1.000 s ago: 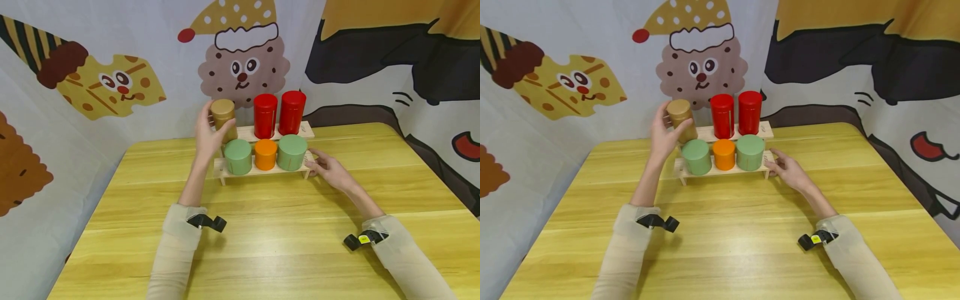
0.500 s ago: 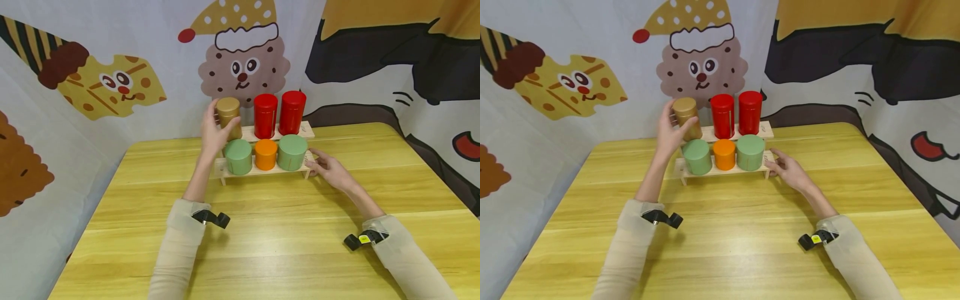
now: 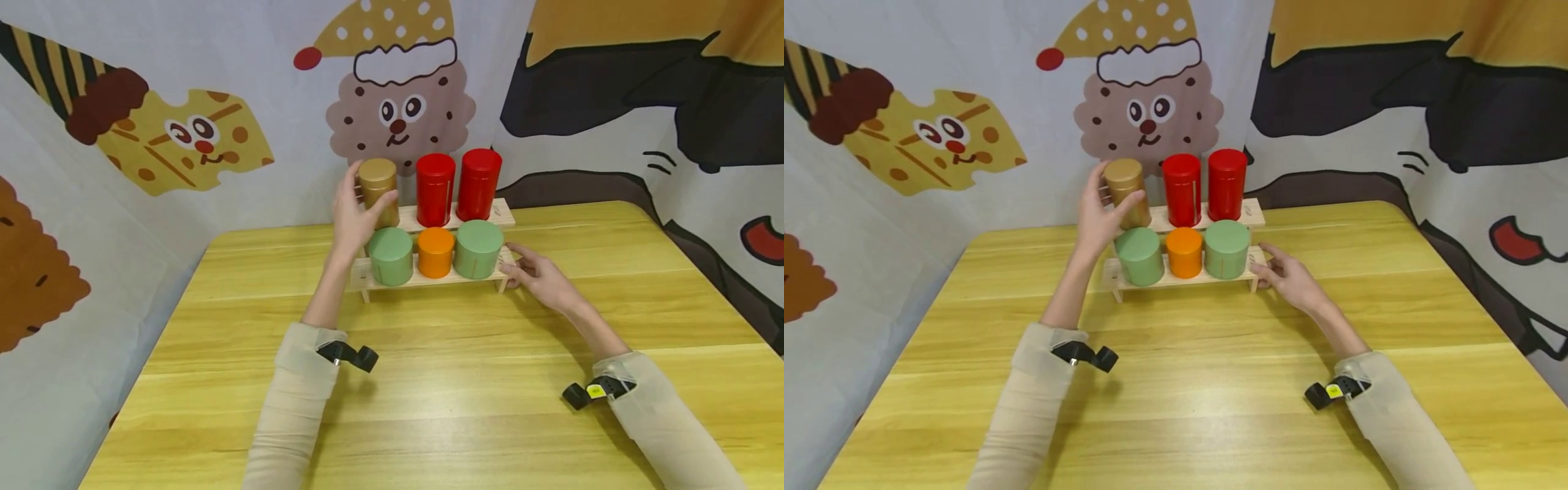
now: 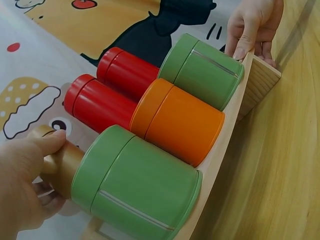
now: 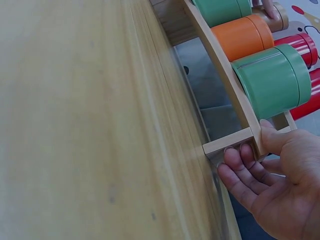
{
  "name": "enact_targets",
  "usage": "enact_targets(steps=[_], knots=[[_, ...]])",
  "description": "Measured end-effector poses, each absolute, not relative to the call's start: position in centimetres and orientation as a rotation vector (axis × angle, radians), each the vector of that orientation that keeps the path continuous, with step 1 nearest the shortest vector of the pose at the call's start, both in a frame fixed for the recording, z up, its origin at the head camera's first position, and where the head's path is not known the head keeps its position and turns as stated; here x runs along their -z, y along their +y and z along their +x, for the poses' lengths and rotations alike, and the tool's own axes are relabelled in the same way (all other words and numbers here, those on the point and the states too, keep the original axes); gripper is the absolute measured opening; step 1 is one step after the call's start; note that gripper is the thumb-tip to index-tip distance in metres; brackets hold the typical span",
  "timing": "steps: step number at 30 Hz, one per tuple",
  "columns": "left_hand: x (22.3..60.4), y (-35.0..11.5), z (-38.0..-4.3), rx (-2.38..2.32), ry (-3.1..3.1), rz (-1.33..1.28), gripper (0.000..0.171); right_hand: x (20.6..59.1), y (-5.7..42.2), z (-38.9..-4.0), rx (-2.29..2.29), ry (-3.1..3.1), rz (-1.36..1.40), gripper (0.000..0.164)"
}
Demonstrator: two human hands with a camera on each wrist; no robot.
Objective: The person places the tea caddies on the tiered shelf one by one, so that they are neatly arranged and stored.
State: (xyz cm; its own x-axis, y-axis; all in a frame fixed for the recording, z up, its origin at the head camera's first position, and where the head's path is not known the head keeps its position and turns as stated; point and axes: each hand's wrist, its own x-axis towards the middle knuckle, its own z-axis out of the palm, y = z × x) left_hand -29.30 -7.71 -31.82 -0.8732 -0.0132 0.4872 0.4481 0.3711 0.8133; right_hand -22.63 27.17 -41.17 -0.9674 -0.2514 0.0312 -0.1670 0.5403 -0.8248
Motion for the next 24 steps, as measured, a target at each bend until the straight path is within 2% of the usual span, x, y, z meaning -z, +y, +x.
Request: enact_targets(steps=[11,24], knots=[[31.9,-8.0,-29.3,1.544,-2.255,-0.402,0.081,41.2,27.5,-22.7,1.404,2.663,-0.362,0.071],[32.4,-10.1,-27.6,1.534,-2.312,-0.442,0.082,40.8,27.9,-22.6,1.343,2.779,-0.335,0.073]])
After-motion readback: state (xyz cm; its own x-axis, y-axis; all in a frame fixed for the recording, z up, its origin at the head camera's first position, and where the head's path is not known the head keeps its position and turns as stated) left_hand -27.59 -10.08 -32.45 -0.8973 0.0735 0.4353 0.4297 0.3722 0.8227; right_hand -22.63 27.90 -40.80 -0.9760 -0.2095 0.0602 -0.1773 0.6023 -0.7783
